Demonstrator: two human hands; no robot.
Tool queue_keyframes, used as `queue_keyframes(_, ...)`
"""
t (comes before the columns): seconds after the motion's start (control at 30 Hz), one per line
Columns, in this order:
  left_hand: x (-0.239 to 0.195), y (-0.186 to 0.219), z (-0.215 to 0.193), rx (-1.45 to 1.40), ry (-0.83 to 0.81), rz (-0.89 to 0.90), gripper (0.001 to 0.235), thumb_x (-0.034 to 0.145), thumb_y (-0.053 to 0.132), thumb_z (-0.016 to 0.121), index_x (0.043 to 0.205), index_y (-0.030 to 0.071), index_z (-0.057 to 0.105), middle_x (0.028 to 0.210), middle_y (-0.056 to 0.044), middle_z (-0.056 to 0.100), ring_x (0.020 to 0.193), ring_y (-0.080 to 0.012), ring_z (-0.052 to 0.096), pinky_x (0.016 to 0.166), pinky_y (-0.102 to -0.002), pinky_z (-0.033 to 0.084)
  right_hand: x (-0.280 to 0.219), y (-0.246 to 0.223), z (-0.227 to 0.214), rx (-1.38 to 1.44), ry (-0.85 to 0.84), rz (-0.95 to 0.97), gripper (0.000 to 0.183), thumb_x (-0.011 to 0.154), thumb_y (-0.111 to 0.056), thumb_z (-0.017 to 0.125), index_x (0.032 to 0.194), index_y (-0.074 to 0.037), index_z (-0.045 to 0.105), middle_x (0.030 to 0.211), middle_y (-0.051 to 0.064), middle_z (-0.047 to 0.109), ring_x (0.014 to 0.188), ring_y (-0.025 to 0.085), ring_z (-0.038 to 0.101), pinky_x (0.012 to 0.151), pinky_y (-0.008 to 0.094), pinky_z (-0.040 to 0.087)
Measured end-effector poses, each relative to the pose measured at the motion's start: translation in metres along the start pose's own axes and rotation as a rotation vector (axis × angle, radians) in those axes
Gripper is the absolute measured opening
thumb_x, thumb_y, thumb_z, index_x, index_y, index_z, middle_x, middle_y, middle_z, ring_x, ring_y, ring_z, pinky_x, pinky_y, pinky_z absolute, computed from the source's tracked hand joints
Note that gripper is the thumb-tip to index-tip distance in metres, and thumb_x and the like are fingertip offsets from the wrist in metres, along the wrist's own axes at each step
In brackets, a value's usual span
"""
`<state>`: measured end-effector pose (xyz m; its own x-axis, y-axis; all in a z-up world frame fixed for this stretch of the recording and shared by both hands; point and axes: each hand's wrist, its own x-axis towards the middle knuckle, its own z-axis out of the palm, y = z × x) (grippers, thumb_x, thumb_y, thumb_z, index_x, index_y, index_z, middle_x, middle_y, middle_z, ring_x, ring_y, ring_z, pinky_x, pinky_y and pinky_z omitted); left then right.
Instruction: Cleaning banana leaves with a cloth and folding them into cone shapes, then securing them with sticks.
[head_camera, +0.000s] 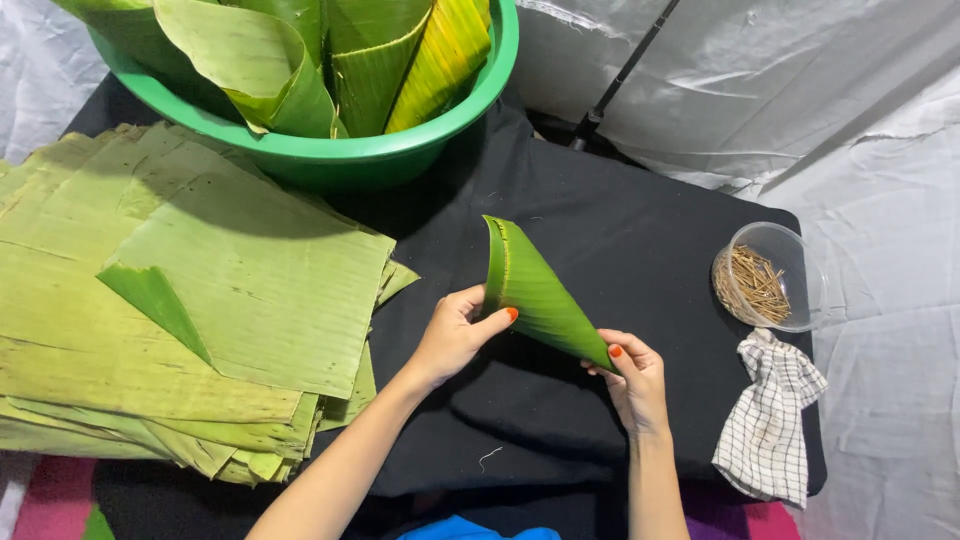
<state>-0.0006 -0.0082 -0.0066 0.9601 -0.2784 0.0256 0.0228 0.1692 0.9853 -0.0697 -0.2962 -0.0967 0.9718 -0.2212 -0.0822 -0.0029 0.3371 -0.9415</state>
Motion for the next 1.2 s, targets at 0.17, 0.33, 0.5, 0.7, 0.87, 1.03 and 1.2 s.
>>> queue_keyframes(0.17, 0.000, -0.003, 0.000, -0.020, 0.028, -0.039, 0.017, 0.084, 0.010, 0.081, 0.101, 0.008, 0.080, 0.089, -0.004, 0.080, 0.089, -0.0107, 0.068, 0.086, -0.034, 0.058, 0.000, -0.005, 0.003, -0.005, 0.015, -0.040, 0.026, 0.091, -0.006, 0.070, 0.109, 0.012, 0.069, 0.109, 0.025, 0.069, 0.082, 0.030, 0.075, 0.067, 0.034, 0.065)
queue_keyframes(0.33, -0.001, 0.003, 0.001, -0.044, 0.073, -0.069, 0.019, 0.081, 0.011, 0.083, 0.100, 0.005, 0.079, 0.088, -0.006, 0.080, 0.088, -0.0114, 0.067, 0.084, -0.035, 0.057, 0.000, -0.005, 0.003, 0.002, 0.009, -0.075, 0.025, 0.088, -0.004, 0.072, 0.108, 0.011, 0.069, 0.111, 0.026, 0.069, 0.088, 0.030, 0.074, 0.072, 0.035, 0.065)
queue_keyframes(0.5, -0.002, 0.003, 0.002, -0.043, 0.121, -0.055, 0.021, 0.080, 0.015, 0.087, 0.097, 0.006, 0.080, 0.088, -0.005, 0.080, 0.089, -0.0085, 0.063, 0.086, -0.034, 0.056, 0.001, 0.002, -0.007, 0.015, 0.019, -0.146, 0.022, 0.089, -0.002, 0.072, 0.109, 0.006, 0.071, 0.113, 0.022, 0.069, 0.095, 0.026, 0.072, 0.082, 0.034, 0.062)
queue_keyframes(0.7, -0.002, 0.009, 0.002, -0.051, 0.166, -0.053, 0.019, 0.079, 0.015, 0.087, 0.096, 0.008, 0.081, 0.088, -0.002, 0.080, 0.088, -0.0078, 0.065, 0.087, -0.032, 0.055, 0.002, 0.001, -0.003, 0.052, 0.014, -0.212, 0.018, 0.088, 0.001, 0.072, 0.105, 0.005, 0.072, 0.115, 0.021, 0.067, 0.102, 0.026, 0.071, 0.091, 0.037, 0.060)
queue_keyframes(0.87, -0.001, 0.007, 0.001, -0.064, 0.175, -0.020, 0.024, 0.076, 0.015, 0.090, 0.097, 0.009, 0.080, 0.091, -0.003, 0.080, 0.090, -0.0080, 0.065, 0.090, -0.032, 0.054, 0.002, 0.003, -0.008, 0.106, 0.022, -0.266, 0.015, 0.089, 0.003, 0.071, 0.104, 0.003, 0.071, 0.117, 0.019, 0.066, 0.106, 0.026, 0.070, 0.097, 0.039, 0.058)
queue_keyframes(1.03, 0.002, -0.004, 0.004, -0.116, 0.182, -0.004, 0.034, 0.075, 0.015, 0.092, 0.106, 0.008, 0.077, 0.105, -0.005, 0.080, 0.101, -0.0124, 0.067, 0.096, -0.037, 0.053, 0.003, 0.007, -0.015, 0.157, 0.031, -0.321, 0.015, 0.089, 0.004, 0.070, 0.104, 0.001, 0.070, 0.119, 0.018, 0.065, 0.109, 0.025, 0.069, 0.102, 0.042, 0.057)
queue_keyframes(1.2, 0.000, 0.000, 0.002, -0.160, 0.072, -0.071, 0.063, 0.087, 0.032, 0.080, 0.142, 0.012, 0.058, 0.148, -0.023, 0.052, 0.139, -0.0410, 0.046, 0.115, -0.057, 0.037, 0.002, 0.006, -0.012, 0.182, 0.021, -0.360, 0.010, 0.089, 0.006, 0.069, 0.096, -0.002, 0.070, 0.119, 0.015, 0.064, 0.112, 0.024, 0.068, 0.105, 0.042, 0.056)
